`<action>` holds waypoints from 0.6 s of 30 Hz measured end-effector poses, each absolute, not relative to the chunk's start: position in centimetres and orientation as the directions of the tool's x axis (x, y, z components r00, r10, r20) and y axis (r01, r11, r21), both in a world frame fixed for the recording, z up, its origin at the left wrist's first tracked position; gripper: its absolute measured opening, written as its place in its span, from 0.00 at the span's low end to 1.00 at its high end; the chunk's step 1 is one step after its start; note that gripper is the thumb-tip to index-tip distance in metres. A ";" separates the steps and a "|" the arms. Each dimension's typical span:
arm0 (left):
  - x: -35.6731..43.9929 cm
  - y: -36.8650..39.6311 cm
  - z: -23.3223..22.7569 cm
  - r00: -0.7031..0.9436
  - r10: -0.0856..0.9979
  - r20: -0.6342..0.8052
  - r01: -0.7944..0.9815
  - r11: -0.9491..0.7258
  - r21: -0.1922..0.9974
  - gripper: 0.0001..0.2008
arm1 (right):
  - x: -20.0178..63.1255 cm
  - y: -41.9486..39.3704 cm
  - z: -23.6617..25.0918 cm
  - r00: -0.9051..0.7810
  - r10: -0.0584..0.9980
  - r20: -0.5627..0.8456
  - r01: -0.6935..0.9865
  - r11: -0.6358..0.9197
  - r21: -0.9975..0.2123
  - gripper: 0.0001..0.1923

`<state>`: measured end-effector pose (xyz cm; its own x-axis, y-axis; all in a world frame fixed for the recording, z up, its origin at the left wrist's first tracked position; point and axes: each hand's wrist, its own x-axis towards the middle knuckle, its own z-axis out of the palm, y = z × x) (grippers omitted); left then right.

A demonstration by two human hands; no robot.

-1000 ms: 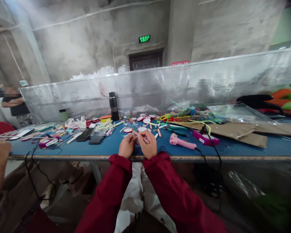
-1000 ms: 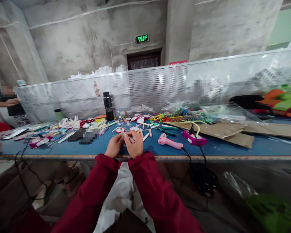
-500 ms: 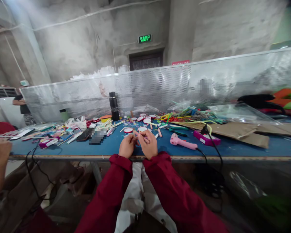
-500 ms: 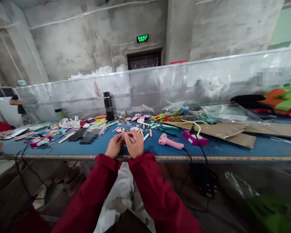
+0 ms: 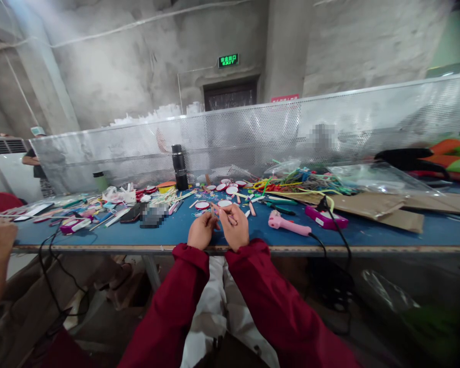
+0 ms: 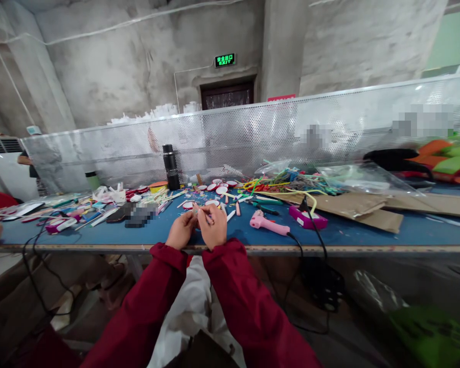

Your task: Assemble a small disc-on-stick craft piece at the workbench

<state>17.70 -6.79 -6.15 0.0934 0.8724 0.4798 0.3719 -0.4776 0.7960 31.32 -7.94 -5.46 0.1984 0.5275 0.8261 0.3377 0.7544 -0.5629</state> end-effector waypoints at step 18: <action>17.7 -6.8 -6.1 0.133 0.873 0.469 0.396 -0.480 0.783 0.11 | 31.4 -8.0 -5.5 0.195 0.515 0.835 0.368 0.751 -0.549 0.07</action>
<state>17.65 -6.83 -6.09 0.1326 0.8734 0.4686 0.3961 -0.4801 0.7827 31.43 -7.97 -5.48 0.1955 0.5146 0.8348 0.3677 0.7507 -0.5488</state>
